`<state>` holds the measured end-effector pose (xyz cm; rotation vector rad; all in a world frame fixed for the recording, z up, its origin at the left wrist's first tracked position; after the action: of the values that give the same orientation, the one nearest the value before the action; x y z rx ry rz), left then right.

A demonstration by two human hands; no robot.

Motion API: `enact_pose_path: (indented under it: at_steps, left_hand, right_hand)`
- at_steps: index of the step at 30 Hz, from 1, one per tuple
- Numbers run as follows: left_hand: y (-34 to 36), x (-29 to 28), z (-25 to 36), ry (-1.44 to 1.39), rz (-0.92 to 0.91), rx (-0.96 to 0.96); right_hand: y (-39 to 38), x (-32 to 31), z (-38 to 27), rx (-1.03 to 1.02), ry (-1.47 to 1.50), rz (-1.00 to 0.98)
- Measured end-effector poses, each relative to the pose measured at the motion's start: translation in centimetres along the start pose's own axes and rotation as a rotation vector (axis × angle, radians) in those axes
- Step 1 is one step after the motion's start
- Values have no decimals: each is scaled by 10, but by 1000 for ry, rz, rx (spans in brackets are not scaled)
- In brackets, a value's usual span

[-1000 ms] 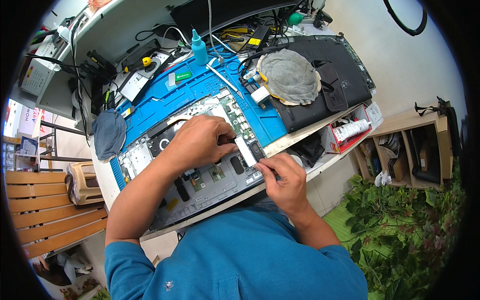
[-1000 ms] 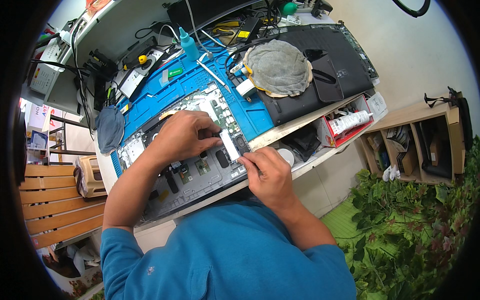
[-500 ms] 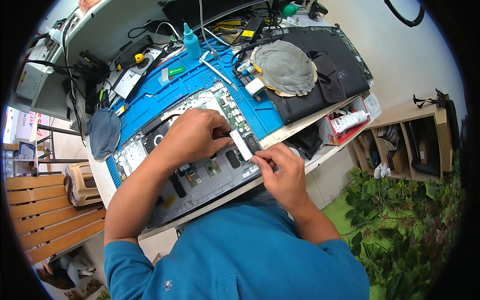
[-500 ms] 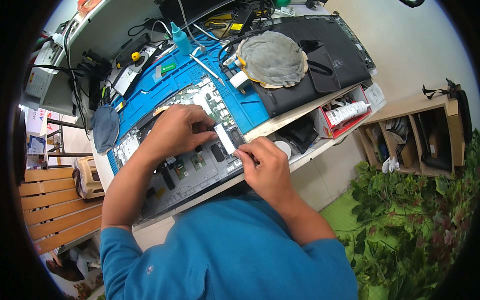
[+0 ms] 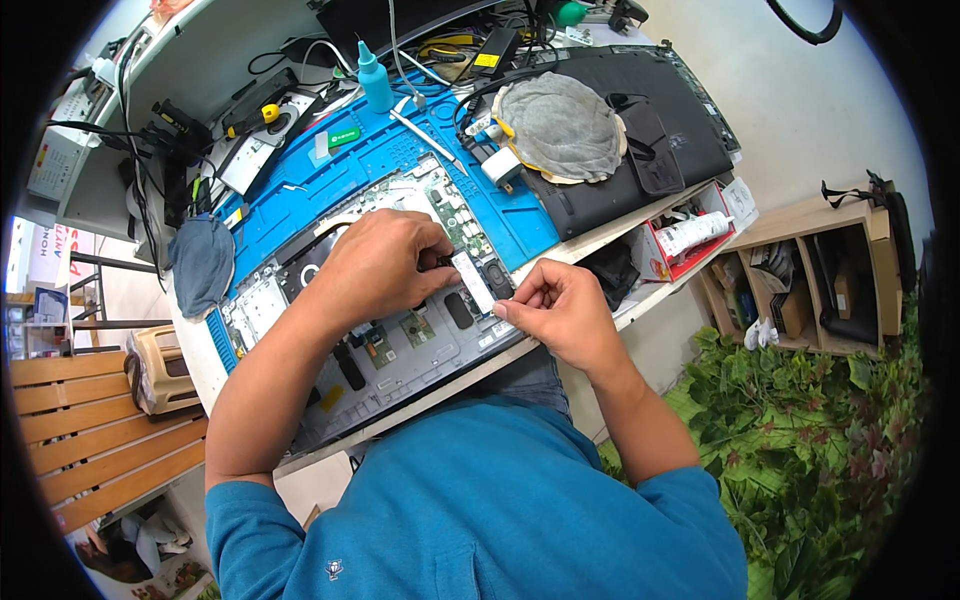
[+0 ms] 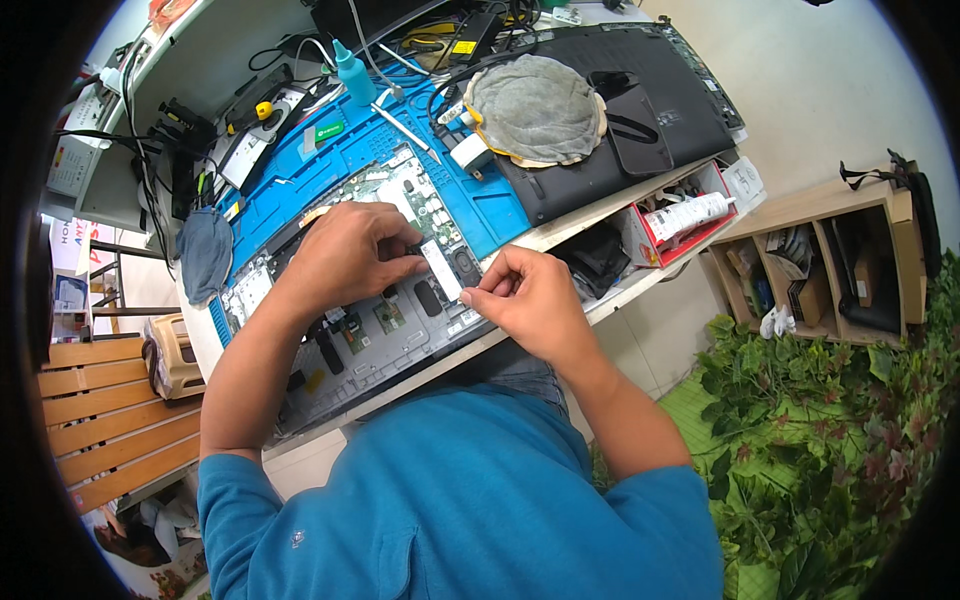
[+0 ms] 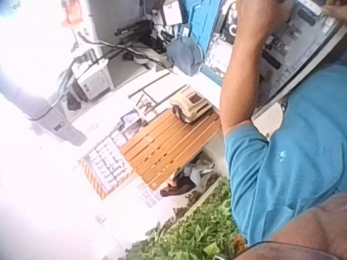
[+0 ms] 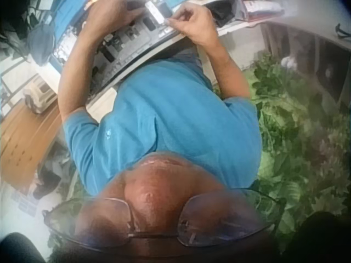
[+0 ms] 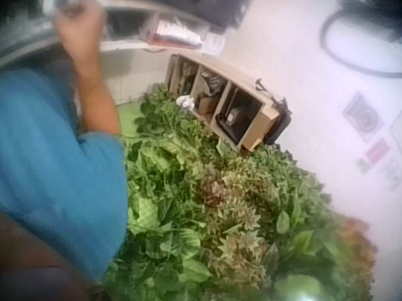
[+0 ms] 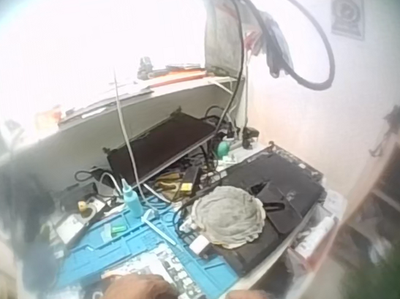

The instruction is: The person works on the internal components of a disassembled electronic device, likely a laptop, placed on a blue workbench. They connect a white ribbon cable to the motherboard, secure a metal bracket with screws, and handle a hard drive and other small parts. The task involves precise hand movements to assemble and secure internal hardware.

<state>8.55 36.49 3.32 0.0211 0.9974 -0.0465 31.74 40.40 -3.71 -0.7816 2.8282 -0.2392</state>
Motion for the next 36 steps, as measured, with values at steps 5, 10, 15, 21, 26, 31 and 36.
enact_pose_path:
  at_steps: [5,10,15,21,26,31,36]
  left_hand:
    - [1,1,0,2,-25,-32]
    - [0,7,1,24,31,-91]
    - [1,5,9,92,26,-118]
    - [4,4,7,141,2,-72]
    - [-2,-13,3,28,119,-23]
    - [-17,-16,5,-6,136,151]
    - [-29,-3,6,84,72,180]
  right_hand:
    - [11,1,2,22,-140,-53]
    - [10,-3,-8,-39,-184,-94]
    - [-14,-9,-28,-434,-361,41]
    - [-31,4,-34,-768,-614,3]
    - [-27,3,-39,-782,-646,-15]
    - [-23,5,-44,-760,-628,-44]
    - [-18,7,-48,-676,-552,-64]
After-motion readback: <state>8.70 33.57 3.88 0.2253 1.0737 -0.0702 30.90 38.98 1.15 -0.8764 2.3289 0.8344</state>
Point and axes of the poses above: each hand's wrist, its own y-axis towards the middle knuckle, its own x-axis out of the palm, z = x × y, the point moved 5 cm from there along y, towards the middle knuckle, and after that the axes turned 6 degrees about z, right-handed, at the moved point
